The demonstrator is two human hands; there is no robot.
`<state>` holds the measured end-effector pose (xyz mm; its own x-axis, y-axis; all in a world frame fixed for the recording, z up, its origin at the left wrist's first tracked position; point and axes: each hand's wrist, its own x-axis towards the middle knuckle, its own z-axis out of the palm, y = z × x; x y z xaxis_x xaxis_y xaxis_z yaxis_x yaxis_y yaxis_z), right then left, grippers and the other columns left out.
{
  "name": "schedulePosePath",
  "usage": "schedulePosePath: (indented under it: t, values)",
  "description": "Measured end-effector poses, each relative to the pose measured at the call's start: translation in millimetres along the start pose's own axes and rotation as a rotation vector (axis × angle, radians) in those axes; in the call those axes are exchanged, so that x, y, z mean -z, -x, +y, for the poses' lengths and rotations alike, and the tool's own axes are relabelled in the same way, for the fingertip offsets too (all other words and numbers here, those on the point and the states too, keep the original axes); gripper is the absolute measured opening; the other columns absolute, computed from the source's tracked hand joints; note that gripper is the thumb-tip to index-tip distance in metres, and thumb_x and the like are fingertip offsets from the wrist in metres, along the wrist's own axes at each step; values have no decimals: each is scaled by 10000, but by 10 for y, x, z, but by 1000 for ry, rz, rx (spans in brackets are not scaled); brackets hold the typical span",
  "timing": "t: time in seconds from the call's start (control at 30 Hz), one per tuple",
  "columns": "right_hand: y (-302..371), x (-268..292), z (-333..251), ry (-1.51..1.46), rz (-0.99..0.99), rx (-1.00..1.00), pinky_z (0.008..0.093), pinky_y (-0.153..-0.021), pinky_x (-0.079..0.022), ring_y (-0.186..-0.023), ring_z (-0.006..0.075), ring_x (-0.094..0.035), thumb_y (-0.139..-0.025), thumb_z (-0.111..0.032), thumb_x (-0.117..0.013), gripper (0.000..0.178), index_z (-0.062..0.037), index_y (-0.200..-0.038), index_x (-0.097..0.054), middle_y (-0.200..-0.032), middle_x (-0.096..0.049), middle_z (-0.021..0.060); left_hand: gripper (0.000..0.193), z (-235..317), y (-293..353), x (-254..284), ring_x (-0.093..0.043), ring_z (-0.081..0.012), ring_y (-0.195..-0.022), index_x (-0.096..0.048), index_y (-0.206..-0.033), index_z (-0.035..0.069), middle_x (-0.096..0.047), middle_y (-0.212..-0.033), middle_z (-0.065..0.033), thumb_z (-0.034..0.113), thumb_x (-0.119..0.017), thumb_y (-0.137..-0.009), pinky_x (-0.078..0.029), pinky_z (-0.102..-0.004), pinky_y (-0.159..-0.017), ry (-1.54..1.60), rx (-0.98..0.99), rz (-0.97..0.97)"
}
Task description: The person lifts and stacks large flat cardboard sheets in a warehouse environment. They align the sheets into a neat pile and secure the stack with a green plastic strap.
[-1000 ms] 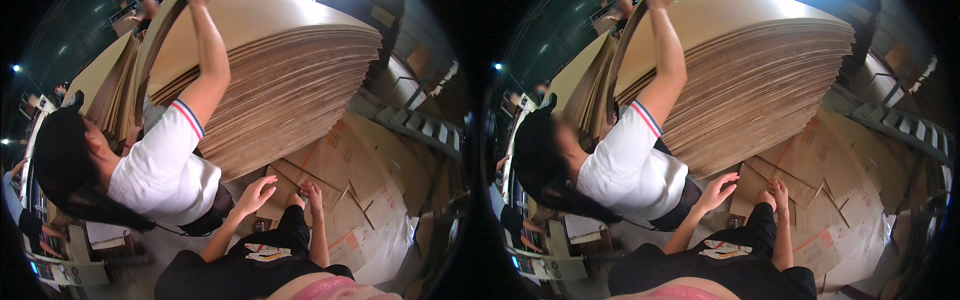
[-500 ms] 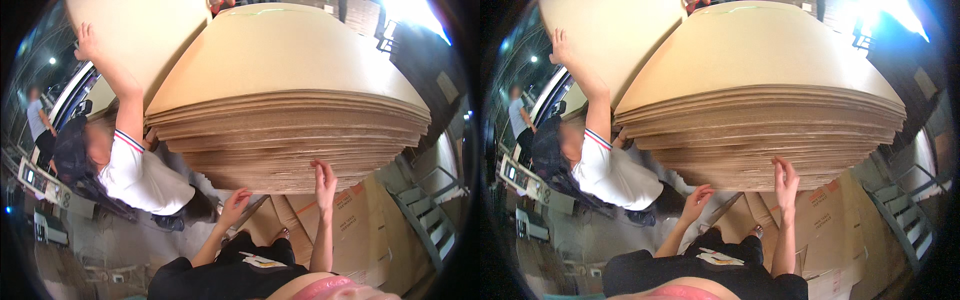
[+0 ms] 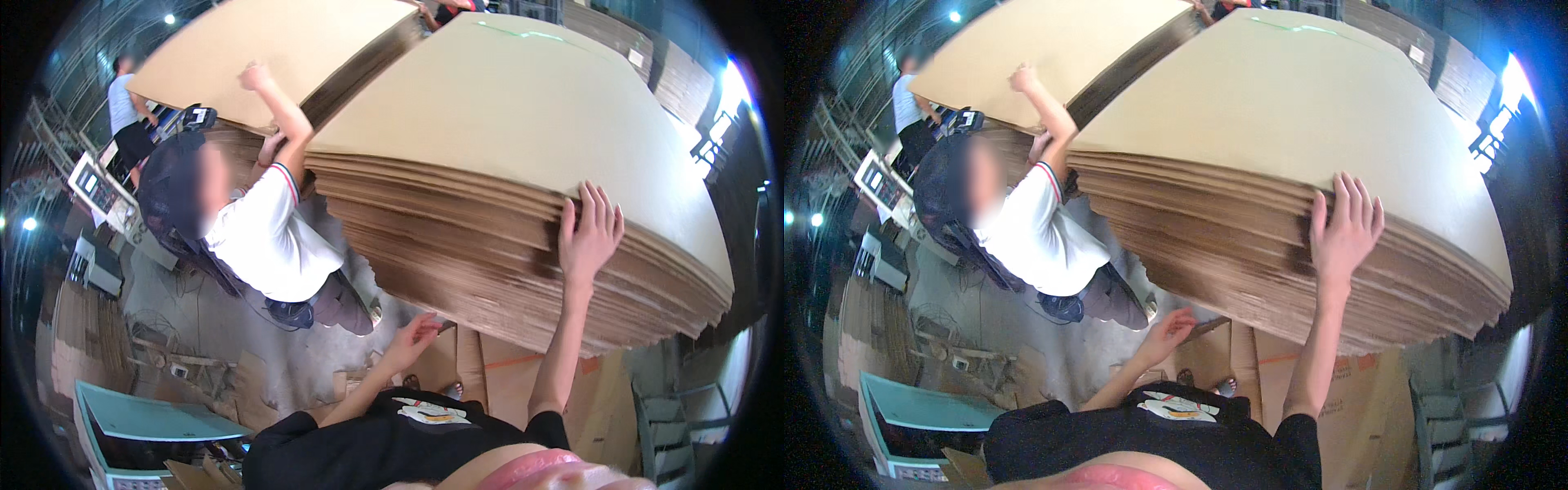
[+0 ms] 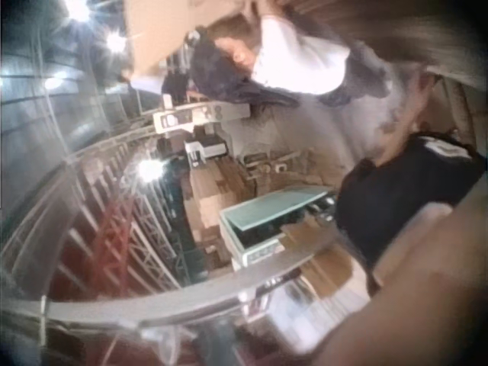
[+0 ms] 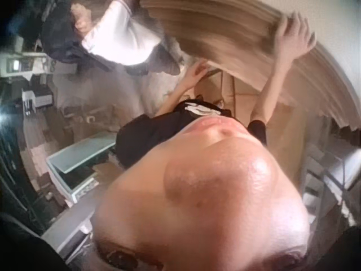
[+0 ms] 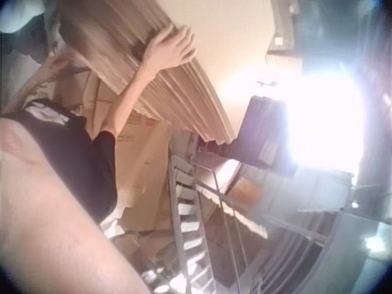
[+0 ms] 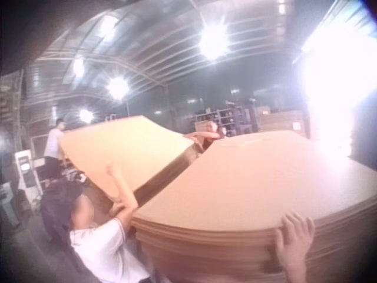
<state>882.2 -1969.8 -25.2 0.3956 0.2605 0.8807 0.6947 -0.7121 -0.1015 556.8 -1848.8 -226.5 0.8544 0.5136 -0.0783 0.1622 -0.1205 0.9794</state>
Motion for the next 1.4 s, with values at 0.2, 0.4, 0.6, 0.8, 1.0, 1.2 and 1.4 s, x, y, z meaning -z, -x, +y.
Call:
schedulePosePath:
  t: [0.2, 0.4, 0.6, 0.8, 1.0, 1.2, 1.4]
  values:
    - [0, -137, -19, 37, 45, -5, 420, -1126, -349, -1227, 181, -605, -980, -283, -593, 282, -152, -1211, -686, -1250, -694, -10, 467, -167, 78, 234, -606, -168, -1121, -437, -1441, 42, -643, -1260, -104, 143, -592, -1012, -486, -315, -968, 89, 88, 84]
    - [3, -127, -89, 73, 71, -6, 405, -1110, -369, -1211, 157, -621, -985, -253, -577, 250, -170, -1182, -708, -1249, -700, -28, 453, -534, 104, 442, -621, -167, -1086, -443, -1424, 37, -655, -1237, -101, 153, -594, -1013, -491, -307, -956, 150, 100, 177]
    - [-2, -178, -121, 66, 91, 18, 408, -1101, -379, -1201, 159, -632, -985, -242, -575, 245, -168, -1173, -714, -1231, -710, -30, 427, -422, 17, 418, -654, -172, -1042, -477, -1397, 37, -679, -1214, -113, 147, -604, -1005, -513, -303, -933, 82, 48, 110]
    - [39, -224, -78, 53, 112, 26, 406, -1091, -386, -1195, 158, -636, -982, -230, -576, 245, -163, -1172, -714, -1224, -714, -32, 409, -446, -68, 332, -650, -154, -1038, -500, -1390, 52, -681, -1221, -101, 159, -601, -1008, -509, -307, -934, 81, -17, 102]
    - [63, -227, -35, 55, 96, 22, 412, -1100, -380, -1197, 161, -633, -973, -224, -581, 247, -167, -1173, -715, -1225, -713, -33, 321, -117, -460, 806, -639, -140, -1051, -556, -1308, 21, -700, -1141, -72, 168, -587, -1024, -485, -282, -938, 164, -113, 373]
    - [79, -200, -91, 50, 106, 21, 398, -1104, -374, -1197, 160, -629, -971, -214, -579, 244, -171, -1166, -718, -1226, -712, -36, 292, 418, -892, 1618, -648, -156, -1057, -569, -1280, -7, -697, -1137, -104, 141, -562, -1029, -497, -288, -933, 53, -379, 624]
    - [108, -196, -62, 57, 104, 19, 394, -1113, -366, -1207, 179, -623, -970, -197, -569, 253, -151, -1174, -713, -1235, -708, -13, 282, 859, -1239, 1868, -658, -159, -1048, -580, -1267, -9, -704, -1137, -114, 131, -565, -1022, -507, -287, -922, 40, -571, 658]
